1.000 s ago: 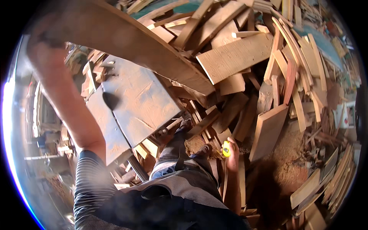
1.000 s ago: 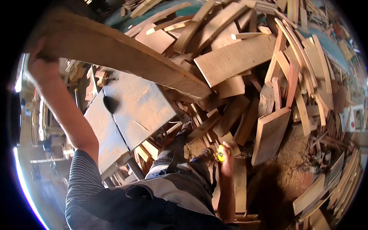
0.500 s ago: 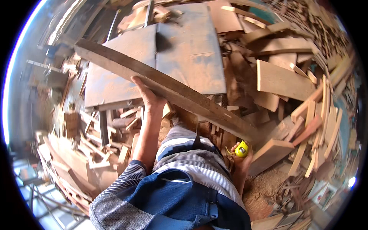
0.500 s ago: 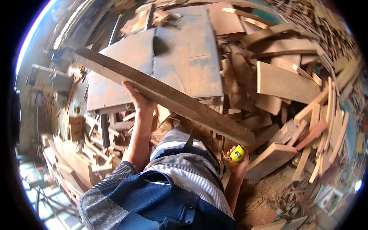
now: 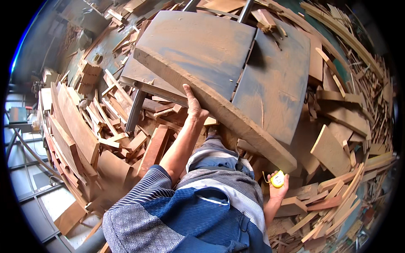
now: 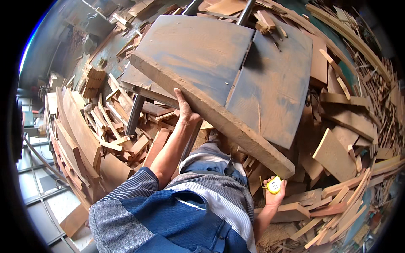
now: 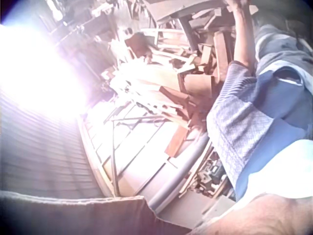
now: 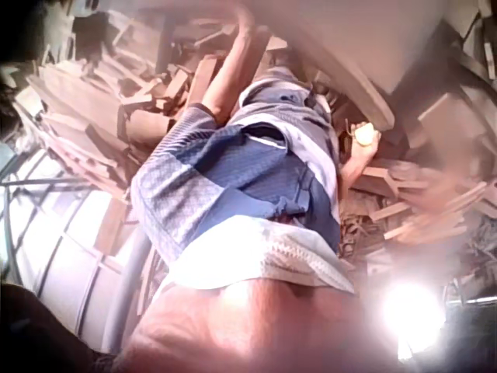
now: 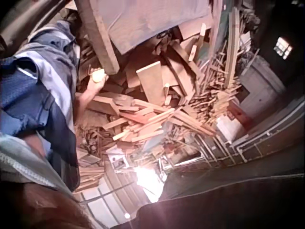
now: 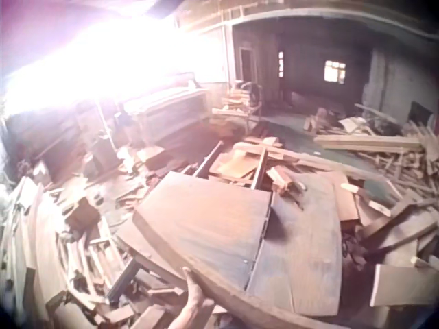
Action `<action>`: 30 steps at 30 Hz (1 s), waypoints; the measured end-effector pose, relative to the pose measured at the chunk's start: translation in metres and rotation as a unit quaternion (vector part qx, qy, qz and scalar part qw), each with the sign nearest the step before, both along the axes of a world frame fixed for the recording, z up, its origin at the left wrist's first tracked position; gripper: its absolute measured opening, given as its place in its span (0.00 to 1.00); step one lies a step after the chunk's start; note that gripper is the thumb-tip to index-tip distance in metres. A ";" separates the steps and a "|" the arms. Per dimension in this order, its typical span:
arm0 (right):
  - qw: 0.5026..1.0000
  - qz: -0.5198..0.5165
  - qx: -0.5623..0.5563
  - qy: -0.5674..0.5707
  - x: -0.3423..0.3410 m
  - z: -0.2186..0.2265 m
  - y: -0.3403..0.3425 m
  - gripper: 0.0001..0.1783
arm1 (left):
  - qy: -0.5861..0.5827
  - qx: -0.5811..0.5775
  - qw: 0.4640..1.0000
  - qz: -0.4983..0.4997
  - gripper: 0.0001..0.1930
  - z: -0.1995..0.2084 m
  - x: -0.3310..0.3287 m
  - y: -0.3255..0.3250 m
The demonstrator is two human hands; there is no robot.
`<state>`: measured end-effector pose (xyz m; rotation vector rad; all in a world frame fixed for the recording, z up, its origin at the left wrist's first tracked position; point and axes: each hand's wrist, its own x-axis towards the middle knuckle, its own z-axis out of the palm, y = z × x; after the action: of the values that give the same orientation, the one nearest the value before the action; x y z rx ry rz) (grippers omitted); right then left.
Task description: The person measures lengths of wood using a tape measure and moves various wooden boards around a table saw in a workshop environment.
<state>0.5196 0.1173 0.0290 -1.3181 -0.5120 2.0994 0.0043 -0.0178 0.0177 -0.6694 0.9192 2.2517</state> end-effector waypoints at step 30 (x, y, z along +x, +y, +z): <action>0.981 0.035 0.058 -0.181 -0.127 -0.015 0.085 0.13 | -0.044 -0.204 0.971 -0.112 0.28 -0.079 -0.083 -0.009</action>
<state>0.3925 0.2018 0.0137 -1.6425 -0.8303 1.8554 -0.0790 -0.0264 -0.0610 -0.7910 1.3586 1.8339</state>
